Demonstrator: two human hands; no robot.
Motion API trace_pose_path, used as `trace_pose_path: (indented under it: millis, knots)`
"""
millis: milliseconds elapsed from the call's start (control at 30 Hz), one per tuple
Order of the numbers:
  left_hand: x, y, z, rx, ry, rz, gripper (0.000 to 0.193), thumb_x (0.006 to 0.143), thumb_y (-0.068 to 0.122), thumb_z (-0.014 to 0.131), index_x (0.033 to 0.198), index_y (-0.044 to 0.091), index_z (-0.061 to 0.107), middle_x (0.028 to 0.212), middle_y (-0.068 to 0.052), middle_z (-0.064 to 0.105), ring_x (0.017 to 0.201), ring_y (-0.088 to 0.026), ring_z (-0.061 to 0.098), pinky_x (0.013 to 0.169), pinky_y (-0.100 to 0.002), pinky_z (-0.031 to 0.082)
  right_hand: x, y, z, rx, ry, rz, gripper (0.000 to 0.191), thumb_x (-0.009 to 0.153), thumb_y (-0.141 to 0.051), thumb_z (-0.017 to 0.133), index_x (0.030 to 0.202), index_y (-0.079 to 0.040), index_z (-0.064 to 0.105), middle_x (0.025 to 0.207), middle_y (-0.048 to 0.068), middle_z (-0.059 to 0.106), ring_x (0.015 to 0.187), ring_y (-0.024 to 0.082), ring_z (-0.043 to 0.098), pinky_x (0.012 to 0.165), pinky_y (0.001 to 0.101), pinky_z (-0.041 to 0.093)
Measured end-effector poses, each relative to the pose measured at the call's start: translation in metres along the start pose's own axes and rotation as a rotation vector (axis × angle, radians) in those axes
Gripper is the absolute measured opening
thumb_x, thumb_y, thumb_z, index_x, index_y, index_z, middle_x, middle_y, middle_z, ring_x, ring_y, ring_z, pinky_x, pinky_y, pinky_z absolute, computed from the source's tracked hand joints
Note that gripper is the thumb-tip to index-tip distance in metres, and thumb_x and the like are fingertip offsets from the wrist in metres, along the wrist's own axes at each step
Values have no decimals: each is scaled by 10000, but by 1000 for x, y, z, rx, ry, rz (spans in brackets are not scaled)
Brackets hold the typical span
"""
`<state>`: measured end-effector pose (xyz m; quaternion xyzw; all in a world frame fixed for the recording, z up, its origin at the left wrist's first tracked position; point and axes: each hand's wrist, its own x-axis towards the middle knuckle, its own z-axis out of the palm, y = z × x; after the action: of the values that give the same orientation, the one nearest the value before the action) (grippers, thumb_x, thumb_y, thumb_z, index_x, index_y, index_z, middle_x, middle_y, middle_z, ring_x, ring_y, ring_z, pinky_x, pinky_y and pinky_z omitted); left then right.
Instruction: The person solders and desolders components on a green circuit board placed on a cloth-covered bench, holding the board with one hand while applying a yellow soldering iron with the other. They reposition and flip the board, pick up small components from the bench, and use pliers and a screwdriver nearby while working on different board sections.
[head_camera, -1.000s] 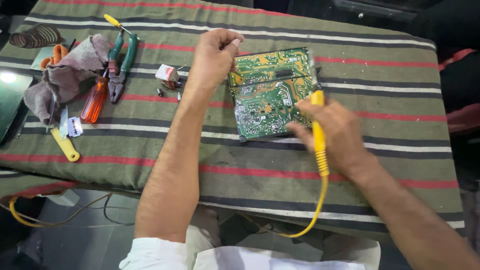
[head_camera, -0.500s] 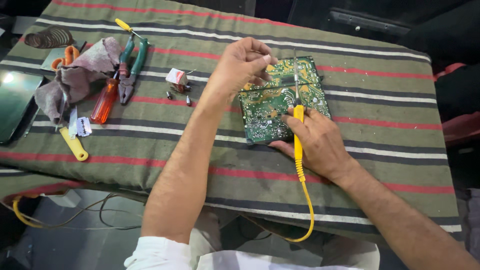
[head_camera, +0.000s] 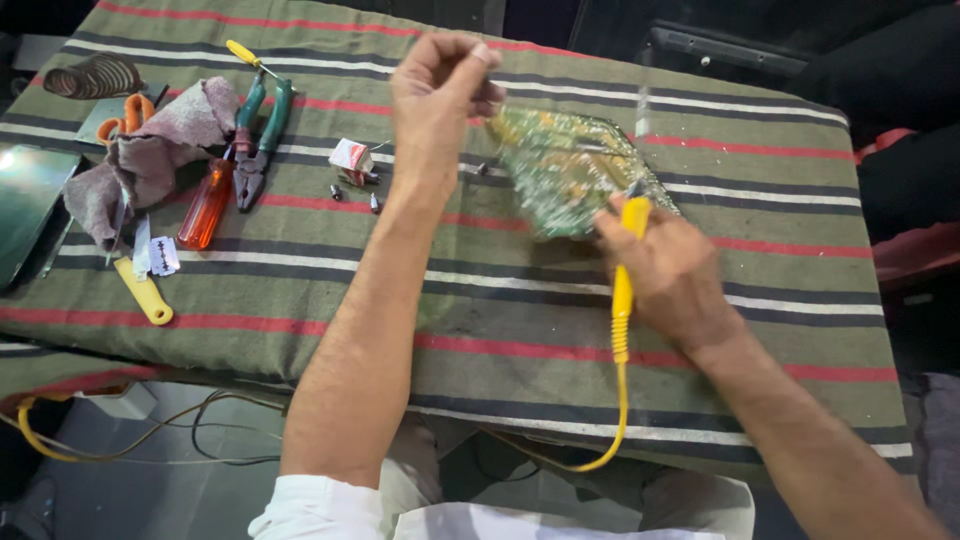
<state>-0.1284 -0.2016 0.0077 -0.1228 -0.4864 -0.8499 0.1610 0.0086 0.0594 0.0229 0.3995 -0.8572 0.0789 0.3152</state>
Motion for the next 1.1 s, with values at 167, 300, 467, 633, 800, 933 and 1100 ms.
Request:
trace_pose_path:
  millis: [167, 300, 467, 633, 800, 933, 1100]
  knots:
    - [-2, 9, 6, -64, 16, 14, 92, 995, 93, 702, 1050, 19, 694, 928, -55, 751, 716, -122, 710, 632, -274, 594, -17, 28, -2, 14, 182, 168, 392, 1067, 74, 693, 1438, 34, 574, 1158, 208, 695, 965, 356, 709, 772, 421, 557]
    - [-20, -13, 32, -70, -74, -111, 125, 994, 84, 709, 1084, -3, 706, 888, -52, 737, 697, -126, 708, 644, -270, 588, -33, 52, 3, -46, 376, 331, 255, 1135, 39, 624, 1386, 32, 577, 1123, 193, 686, 920, 331, 716, 785, 399, 569]
    - [-56, -61, 72, -57, -233, -259, 223, 938, 8, 706, 1158, -17, 675, 943, -53, 726, 792, -103, 701, 707, -276, 614, -50, 74, 12, 112, 538, 566, 105, 1243, -42, 564, 1324, 12, 523, 1117, 140, 648, 949, 239, 641, 869, 325, 522]
    - [-60, -94, 109, -20, -303, -191, 253, 937, -1, 697, 1183, -34, 647, 988, -43, 707, 840, -82, 686, 739, -269, 613, -57, 87, 25, 198, 595, 600, 94, 1234, -42, 558, 1290, 9, 502, 1188, 129, 564, 1069, 201, 572, 973, 323, 485]
    - [-53, -105, 122, 256, -200, -106, 179, 931, 23, 748, 1103, -27, 735, 930, -45, 732, 784, -71, 628, 705, -238, 540, -63, 95, 34, 280, 615, 663, 88, 1198, -31, 566, 1263, -4, 512, 1130, 99, 559, 1021, 182, 564, 930, 305, 478]
    - [-50, -106, 127, 259, -189, 24, 182, 913, 6, 725, 1095, 3, 738, 998, -3, 663, 799, -65, 656, 719, -233, 564, -69, 103, 34, 265, 591, 638, 67, 1215, -20, 560, 1253, 3, 511, 1164, 95, 546, 1066, 184, 549, 982, 308, 472]
    - [-43, -98, 120, 357, -229, 131, 212, 943, -13, 697, 1152, 9, 724, 970, -33, 682, 832, -100, 662, 769, -244, 555, -66, 109, 36, 383, 616, 630, 93, 1234, -55, 568, 1248, -1, 494, 1187, 70, 553, 1062, 149, 534, 984, 282, 461]
